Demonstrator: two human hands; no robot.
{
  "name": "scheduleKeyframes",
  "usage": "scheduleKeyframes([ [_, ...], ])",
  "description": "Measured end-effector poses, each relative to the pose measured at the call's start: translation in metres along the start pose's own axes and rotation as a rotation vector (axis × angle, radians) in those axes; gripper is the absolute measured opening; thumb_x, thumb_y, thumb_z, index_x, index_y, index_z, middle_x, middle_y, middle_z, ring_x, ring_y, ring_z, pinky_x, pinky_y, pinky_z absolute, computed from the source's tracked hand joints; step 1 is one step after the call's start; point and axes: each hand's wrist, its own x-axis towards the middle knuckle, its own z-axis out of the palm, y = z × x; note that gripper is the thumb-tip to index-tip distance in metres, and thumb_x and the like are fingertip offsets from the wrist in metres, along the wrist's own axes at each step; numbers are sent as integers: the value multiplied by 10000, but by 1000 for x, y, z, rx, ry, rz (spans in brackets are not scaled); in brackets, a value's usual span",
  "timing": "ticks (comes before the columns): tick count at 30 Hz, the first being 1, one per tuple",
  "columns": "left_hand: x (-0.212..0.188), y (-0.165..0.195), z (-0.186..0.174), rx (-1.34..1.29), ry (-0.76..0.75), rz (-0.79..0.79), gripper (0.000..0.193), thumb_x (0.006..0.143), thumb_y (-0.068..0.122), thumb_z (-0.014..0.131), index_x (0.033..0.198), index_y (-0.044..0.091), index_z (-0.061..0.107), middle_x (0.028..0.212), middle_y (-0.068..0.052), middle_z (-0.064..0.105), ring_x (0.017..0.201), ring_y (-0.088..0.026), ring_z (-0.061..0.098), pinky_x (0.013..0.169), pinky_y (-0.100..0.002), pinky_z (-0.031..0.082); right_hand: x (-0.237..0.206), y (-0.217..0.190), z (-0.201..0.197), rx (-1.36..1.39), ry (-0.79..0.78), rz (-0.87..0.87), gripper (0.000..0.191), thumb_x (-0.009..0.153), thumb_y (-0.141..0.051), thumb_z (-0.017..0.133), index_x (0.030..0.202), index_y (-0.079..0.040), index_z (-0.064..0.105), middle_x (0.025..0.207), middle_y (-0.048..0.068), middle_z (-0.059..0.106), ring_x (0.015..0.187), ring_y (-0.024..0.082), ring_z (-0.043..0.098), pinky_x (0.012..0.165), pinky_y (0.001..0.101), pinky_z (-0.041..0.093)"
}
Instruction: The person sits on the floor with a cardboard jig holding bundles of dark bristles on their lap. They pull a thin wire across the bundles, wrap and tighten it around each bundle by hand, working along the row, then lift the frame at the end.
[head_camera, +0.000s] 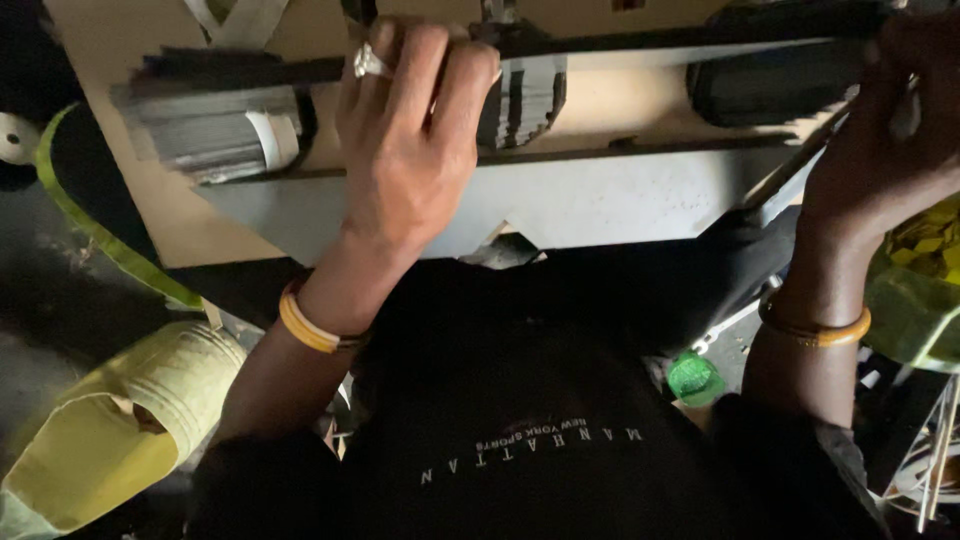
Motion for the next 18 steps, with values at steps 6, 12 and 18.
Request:
scheduleKeyframes([
  [6, -9, 2, 4, -12, 23, 6, 168, 930, -26, 766, 980, 38, 619, 1015, -70, 531, 942, -248, 592, 802, -433, 555, 10, -13, 0, 108, 43, 155, 254, 951, 245, 646, 1120, 59, 683, 1081, 140, 695, 976, 234, 685, 895, 305, 581],
  [12, -6, -15, 3, 4, -16, 40, 180, 967, -15, 766, 1021, 74, 620, 1162, -45, 565, 1074, -213, 561, 847, -382, 547, 13, -22, -1, 18, 17, 31, 313, 974, 286, 611, 1190, 76, 698, 1153, 161, 724, 1040, 255, 700, 938, 338, 584],
  [18, -5, -46, -37, 60, 104, 133, 141, 870, 86, 857, 943, 78, 737, 1096, -46, 590, 1012, -214, 552, 824, -458, 501, 17, -37, 0, -18, -7, -92, 341, 894, 264, 651, 1150, 51, 724, 1210, 155, 707, 1073, 277, 689, 901, 368, 550],
])
